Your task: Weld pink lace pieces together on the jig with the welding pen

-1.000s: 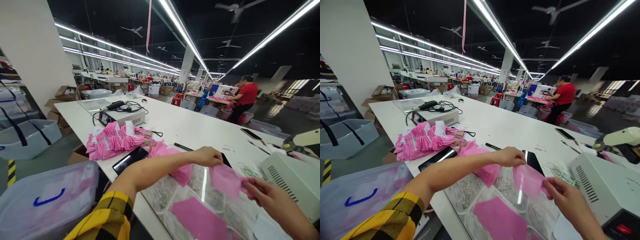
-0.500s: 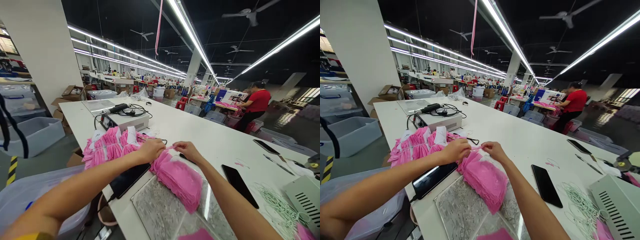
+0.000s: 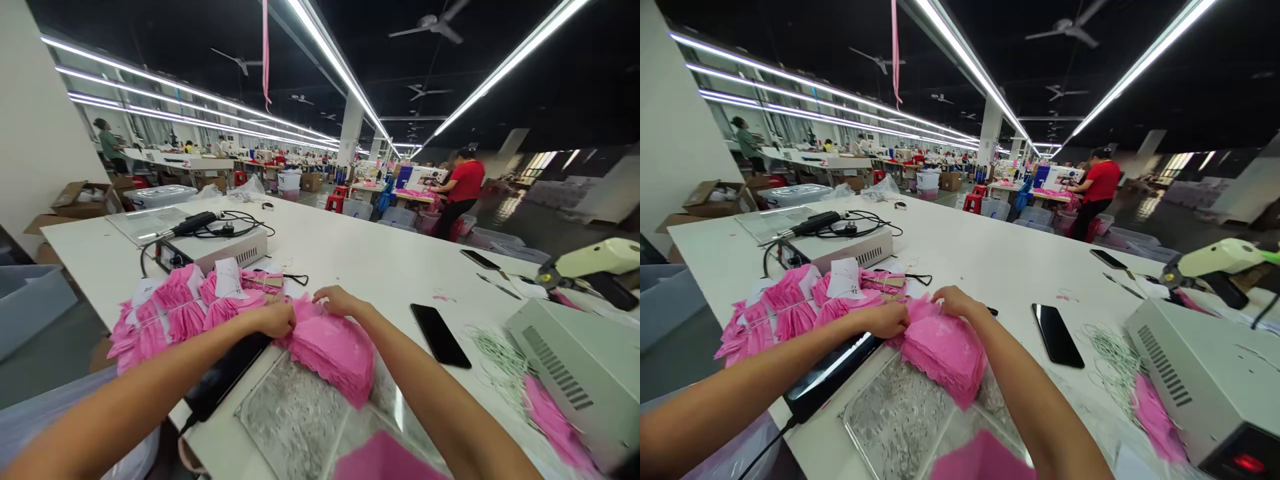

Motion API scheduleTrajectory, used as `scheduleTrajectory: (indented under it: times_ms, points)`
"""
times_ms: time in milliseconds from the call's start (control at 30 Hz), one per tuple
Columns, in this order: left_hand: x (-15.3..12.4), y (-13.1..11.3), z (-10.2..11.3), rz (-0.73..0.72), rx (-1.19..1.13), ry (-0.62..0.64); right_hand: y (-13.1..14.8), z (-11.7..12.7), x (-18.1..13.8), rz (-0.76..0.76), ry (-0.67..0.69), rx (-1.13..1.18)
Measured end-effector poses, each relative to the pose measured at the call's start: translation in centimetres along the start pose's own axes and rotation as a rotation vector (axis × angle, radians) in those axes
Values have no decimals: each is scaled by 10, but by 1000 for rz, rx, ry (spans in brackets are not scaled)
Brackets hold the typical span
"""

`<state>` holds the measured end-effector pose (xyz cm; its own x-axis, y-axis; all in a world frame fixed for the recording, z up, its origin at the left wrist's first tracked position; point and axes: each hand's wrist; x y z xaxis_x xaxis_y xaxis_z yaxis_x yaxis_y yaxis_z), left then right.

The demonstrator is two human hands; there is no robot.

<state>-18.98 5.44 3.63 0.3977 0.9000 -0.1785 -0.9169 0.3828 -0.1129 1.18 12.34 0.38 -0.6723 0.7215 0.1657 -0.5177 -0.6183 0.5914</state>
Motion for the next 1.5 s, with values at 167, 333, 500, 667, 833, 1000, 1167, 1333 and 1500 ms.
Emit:
scheduleTrajectory:
  times_ms: [167,333,500,667,833,1000,1167,1333,1500]
  points:
    - [0,-12,30,4,-15,-54,12,48,-89,-209,-291,9]
    - [-36,-77,13,-364,-182,-33,49,68,-227,-445,-546,-50]
    - [-66,-153,-51,-811,-131,11,91,28,-352,-636,-737,-201]
    - [-55,-219,-77,-952,-144,-54,109,-19,-428,-776,-855,-318]
    - [-31,-296,-80,-820,-229,-27,100,-44,-454,-759,-871,-502]
    - [-9,-339,-82,-821,-194,74,113,-59,-465,-647,-913,-608]
    - [-16,-334,-78,-954,-113,109,161,-90,-510,-715,-1068,-357]
    - [-21,-335,-84,-943,-25,102,184,-117,-554,-1187,-1332,-124]
    - [-26,-360,-96,-942,-70,137,183,-108,-557,-990,-1545,-285]
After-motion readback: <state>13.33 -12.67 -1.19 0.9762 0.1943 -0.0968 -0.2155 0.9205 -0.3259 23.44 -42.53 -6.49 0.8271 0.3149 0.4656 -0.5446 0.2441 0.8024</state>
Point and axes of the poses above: each hand's wrist, its own x-axis towards the middle knuckle, its own z-axis out of the back of the hand, y = z × x, and after that the axes turned 10 degrees about z, right-handed
